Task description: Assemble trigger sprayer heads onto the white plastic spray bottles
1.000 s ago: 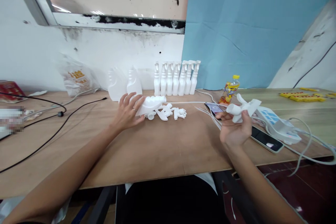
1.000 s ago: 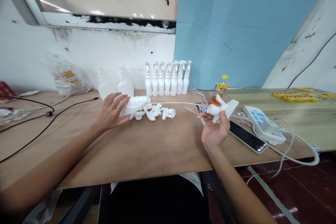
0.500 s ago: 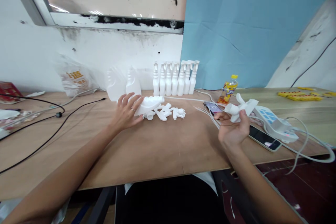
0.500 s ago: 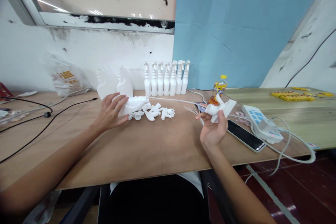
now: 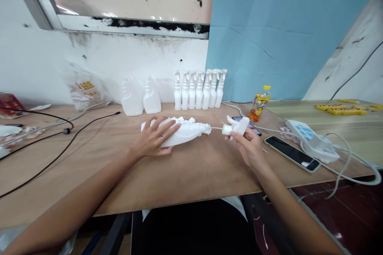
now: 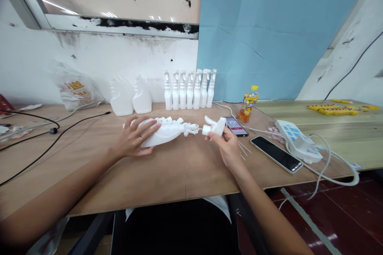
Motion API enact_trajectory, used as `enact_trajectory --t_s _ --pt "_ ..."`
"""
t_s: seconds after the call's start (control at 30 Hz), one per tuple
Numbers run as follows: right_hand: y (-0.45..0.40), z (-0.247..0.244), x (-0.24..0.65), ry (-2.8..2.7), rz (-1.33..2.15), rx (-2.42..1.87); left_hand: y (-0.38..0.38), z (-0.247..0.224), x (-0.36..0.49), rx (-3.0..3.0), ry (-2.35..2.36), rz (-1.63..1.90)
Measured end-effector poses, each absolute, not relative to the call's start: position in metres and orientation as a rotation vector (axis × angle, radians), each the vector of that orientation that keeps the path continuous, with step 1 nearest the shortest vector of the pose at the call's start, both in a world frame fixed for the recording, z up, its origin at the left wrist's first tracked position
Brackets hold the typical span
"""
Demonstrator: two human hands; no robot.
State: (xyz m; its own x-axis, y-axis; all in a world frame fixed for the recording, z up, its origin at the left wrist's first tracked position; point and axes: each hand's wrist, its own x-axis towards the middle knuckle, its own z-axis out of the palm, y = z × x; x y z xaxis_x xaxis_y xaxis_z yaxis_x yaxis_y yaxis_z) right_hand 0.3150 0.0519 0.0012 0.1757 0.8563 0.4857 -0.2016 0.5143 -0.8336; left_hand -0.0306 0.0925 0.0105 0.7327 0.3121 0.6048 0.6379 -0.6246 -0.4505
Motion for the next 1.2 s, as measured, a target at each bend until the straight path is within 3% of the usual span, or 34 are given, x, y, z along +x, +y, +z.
enact_trajectory --t_s 0.4,0.6,1.2 --pt "0.045 -0.008 0.311 -1.679 0.780 -0.722 0.073 0.006 -0.005 -2.353 -0.556 -0.540" --pt "0.044 -0.013 0.310 -1.646 0.737 -0.907 0.070 0.001 0.000 -2.375 -0.540 -0.534" --pt "0.041 -0.004 0.304 -1.600 0.730 -0.897 0.069 -0.002 0.003 -2.410 -0.558 -0.556"
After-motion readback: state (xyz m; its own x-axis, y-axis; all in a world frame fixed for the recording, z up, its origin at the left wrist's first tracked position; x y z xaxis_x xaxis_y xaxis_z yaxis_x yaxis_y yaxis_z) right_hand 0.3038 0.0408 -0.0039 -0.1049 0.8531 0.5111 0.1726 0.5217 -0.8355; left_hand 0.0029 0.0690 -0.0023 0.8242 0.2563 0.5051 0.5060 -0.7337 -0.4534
